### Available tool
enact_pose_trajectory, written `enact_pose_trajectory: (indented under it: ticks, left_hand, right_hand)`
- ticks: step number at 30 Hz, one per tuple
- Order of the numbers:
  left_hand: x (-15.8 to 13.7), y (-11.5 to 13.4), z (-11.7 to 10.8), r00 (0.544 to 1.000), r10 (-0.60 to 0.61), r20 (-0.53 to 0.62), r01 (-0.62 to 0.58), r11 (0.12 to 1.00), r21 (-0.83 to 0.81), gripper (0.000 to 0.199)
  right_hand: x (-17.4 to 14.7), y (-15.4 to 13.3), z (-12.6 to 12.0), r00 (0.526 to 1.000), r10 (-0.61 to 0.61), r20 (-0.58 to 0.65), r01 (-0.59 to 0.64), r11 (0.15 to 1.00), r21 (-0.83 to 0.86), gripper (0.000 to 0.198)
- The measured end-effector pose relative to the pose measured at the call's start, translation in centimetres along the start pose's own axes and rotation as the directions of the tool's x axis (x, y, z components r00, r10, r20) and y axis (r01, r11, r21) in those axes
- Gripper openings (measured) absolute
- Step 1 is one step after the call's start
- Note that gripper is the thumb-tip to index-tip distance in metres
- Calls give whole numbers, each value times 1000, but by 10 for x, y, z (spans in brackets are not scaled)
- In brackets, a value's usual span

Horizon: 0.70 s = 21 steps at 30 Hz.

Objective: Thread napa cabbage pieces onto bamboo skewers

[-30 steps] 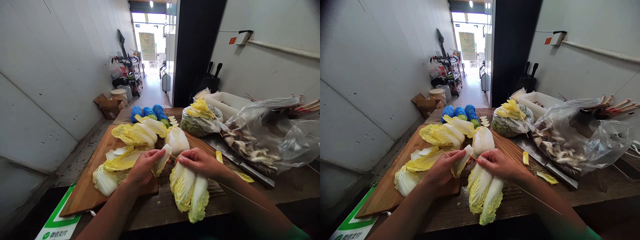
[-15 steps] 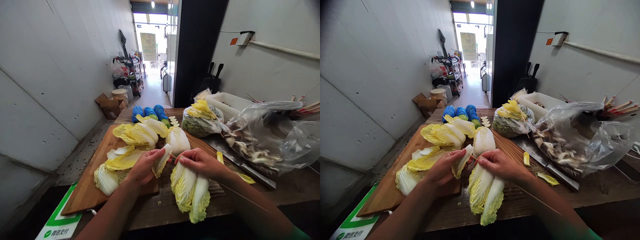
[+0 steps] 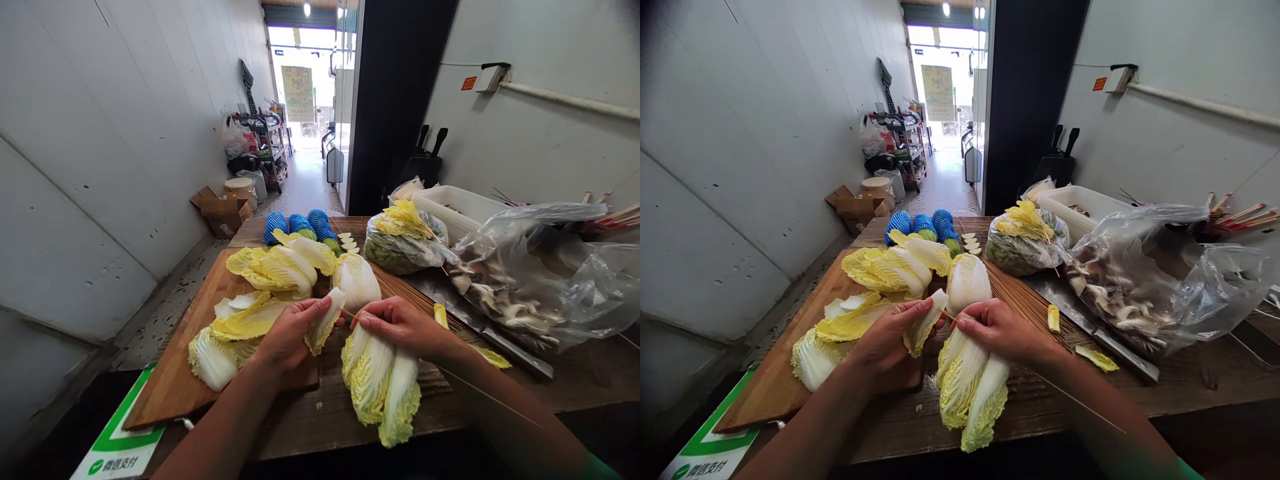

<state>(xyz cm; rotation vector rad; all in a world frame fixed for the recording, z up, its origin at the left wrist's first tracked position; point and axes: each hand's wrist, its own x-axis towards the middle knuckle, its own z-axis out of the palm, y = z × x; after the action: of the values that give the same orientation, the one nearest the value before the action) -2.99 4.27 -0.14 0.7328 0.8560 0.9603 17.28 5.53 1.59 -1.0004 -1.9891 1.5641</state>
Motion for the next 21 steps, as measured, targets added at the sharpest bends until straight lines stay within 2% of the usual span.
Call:
enact_pose_trajectory:
  ticks: [14, 21]
  left_hand:
    - [-2, 1, 5, 1000, 6, -20, -6, 999, 38, 24]
    - [-1, -2, 2, 1000, 5, -20, -4, 999, 53, 26]
  right_hand:
    - [-2, -4, 0, 1000, 21, 5, -21, 999, -32, 39]
    - [-1, -3, 1, 1000, 24, 5, -24, 1000, 3, 39]
